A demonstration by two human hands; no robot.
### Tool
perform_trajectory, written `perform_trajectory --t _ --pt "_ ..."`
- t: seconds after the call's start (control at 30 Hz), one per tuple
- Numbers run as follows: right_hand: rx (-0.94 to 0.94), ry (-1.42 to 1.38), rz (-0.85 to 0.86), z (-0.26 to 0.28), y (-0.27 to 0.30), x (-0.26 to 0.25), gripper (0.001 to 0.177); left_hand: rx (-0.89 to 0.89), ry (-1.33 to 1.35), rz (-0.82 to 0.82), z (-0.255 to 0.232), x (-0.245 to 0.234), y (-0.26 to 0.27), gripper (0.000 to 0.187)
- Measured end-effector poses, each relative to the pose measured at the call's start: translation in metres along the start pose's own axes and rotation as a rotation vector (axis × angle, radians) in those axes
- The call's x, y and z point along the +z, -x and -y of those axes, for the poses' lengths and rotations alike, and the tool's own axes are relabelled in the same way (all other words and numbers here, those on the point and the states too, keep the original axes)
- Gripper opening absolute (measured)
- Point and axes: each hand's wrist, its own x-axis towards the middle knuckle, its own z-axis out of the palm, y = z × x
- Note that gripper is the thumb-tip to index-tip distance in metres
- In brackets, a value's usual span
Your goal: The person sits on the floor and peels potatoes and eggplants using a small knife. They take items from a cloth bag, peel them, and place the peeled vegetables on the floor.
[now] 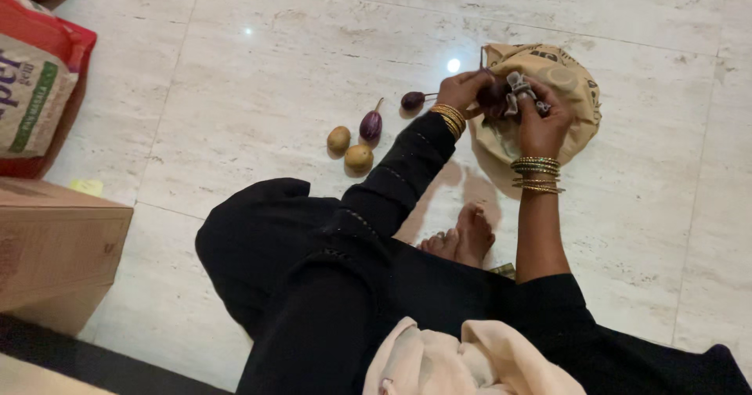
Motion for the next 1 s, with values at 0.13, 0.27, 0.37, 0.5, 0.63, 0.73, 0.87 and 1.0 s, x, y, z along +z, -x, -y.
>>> perform_trajectory --t 0.13,0.27,0.37,0.5,0.63,0.73,0.87,1.0 --pt "0.042 0.032 0.100 0.046 0.019 0.037 0.027 0.090 0.062 0.036 -0.073 -0.026 0.070 0.037" --pt "-0.040 0.024 0.231 0.099 0.036 0.076 0.028 0.048 0.236 0.023 -0.092 -0.046 0.160 0.039" --pt "-0.072 0.019 0.333 0.136 0.042 0.096 0.025 0.053 0.428 0.106 -0.080 -0.054 0.199 0.038" --pt "-0.348 0.314 0.432 0.172 0.059 0.101 0.024 0.166 0.487 0.235 -0.080 -0.060 0.205 0.037" --pt "-0.484 0.540 0.432 0.190 0.083 0.094 0.024 0.209 0.491 0.335 -0.083 -0.063 0.206 0.038" --pt "-0.491 0.481 0.383 0.189 0.091 0.087 0.030 0.230 0.459 0.413 -0.078 -0.059 0.212 0.040" --pt "-0.538 0.430 0.333 0.175 0.084 0.081 0.029 0.235 0.345 0.378 -0.074 -0.055 0.214 0.042" --pt "-0.659 0.521 0.357 0.166 0.094 0.086 0.031 0.271 0.491 0.403 -0.073 -0.061 0.205 0.042"
